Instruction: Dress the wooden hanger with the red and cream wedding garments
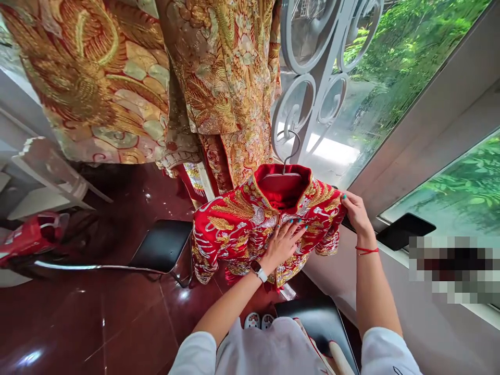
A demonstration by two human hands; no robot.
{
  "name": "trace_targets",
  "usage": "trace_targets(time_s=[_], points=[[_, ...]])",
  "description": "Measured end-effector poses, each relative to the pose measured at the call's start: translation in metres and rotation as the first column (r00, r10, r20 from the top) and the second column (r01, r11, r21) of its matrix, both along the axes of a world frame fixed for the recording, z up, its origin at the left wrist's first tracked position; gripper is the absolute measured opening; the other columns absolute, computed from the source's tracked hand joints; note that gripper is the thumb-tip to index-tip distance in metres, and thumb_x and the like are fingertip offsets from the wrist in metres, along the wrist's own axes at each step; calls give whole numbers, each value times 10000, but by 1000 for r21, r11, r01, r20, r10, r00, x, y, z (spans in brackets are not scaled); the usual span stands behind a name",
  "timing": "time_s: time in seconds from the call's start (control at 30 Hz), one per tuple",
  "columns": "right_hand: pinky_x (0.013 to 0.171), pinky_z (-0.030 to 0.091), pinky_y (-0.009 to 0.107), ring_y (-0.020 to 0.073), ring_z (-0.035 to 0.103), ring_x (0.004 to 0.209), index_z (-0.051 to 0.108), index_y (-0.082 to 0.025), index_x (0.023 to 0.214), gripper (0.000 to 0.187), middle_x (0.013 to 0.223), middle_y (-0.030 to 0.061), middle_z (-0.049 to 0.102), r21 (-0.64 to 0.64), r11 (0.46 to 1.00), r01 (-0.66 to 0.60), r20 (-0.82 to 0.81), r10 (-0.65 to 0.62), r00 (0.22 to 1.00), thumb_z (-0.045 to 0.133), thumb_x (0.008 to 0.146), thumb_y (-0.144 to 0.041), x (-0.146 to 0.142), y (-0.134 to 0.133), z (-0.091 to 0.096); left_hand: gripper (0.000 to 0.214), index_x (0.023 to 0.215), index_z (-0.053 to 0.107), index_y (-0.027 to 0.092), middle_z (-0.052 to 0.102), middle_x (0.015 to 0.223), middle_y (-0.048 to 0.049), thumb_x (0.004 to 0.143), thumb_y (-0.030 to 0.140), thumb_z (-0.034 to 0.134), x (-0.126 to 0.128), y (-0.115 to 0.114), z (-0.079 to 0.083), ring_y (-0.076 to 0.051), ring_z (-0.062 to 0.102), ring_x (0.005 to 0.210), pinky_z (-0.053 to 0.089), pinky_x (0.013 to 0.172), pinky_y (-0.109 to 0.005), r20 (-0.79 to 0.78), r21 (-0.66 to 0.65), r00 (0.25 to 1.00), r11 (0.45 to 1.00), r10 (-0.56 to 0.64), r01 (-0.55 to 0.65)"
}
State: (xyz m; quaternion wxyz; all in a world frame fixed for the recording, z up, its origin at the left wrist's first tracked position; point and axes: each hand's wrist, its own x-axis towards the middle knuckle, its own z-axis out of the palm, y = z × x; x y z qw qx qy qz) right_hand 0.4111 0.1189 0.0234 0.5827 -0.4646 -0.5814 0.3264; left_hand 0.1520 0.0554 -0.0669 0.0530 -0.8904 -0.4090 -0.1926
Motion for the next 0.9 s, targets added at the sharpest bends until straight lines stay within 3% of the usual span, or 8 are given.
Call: trace_targets(time_s=[0.17,0.27,0.33,0.4,0.47,0.63,0.73,0.9], points=[[918,578,403,278,681,1115,710,-235,1186,563,1200,93,729,-125,983,-137,-34,134,990,686,811,-654,5,-8,-7,588,1447,515,347,466,1557,-66,892,161,564,-40,-33,-7,-264,453,1421,412,1163,-477,184,157,982,988,-27,-2],[1014,532,394,248,588,1282,566,-313,1400,644,1425,78,606,-78,995,-57,-44,53,998,706,832,-584,13,-31,-29,601,1433,472,339,450,1537,-121,872,162,595,-106,-54,-6,-304,439,1425,340,1189,-565,520,363,843,859,136,-362],[1016,534,407,241,568,1306,472,-354,1474,765,1479,74,559,-88,994,-63,-50,58,997,763,790,-536,17,-42,-44,725,1507,339,242,344,1589,-204,856,256,659,-155,-50,8,-354,334,1489,285,1200,-610,717,245,634,746,291,-619],[995,545,421,244,584,1282,460,-343,1480,808,1472,83,565,-106,991,-80,-44,76,996,795,759,-485,16,-42,-53,907,1554,222,171,303,1605,-249,827,409,708,-195,-31,29,-352,321,1501,307,1204,-554,792,97,518,772,322,-628],[954,558,416,252,633,1195,569,-282,1382,713,1372,92,642,-94,995,-39,-30,37,999,805,729,-446,10,-35,-57,848,1534,308,160,482,1502,-233,840,478,678,-220,-6,51,-316,508,1379,423,1132,-466,781,-48,528,876,332,-480],[860,550,417,246,687,884,737,-194,969,301,962,57,759,36,969,244,102,-247,964,716,711,-348,0,-20,-58,454,1305,634,193,768,1053,-116,900,395,608,-229,11,78,-273,729,965,540,912,-400,710,-150,525,829,470,-540],[810,550,400,232,677,823,736,-194,932,260,920,48,752,43,955,293,56,-296,954,688,724,-343,-4,-20,-63,390,1255,674,216,770,1076,-112,888,346,648,-221,-6,74,-272,736,940,534,895,-385,716,-77,480,741,507,-667],[899,537,441,245,672,919,681,-190,1068,378,1043,82,730,31,944,328,33,-328,944,682,765,-417,-18,-16,-77,401,1278,630,200,712,1209,-143,912,362,634,-206,-14,68,-288,680,1114,517,955,-397,713,-61,484,732,507,-678]])
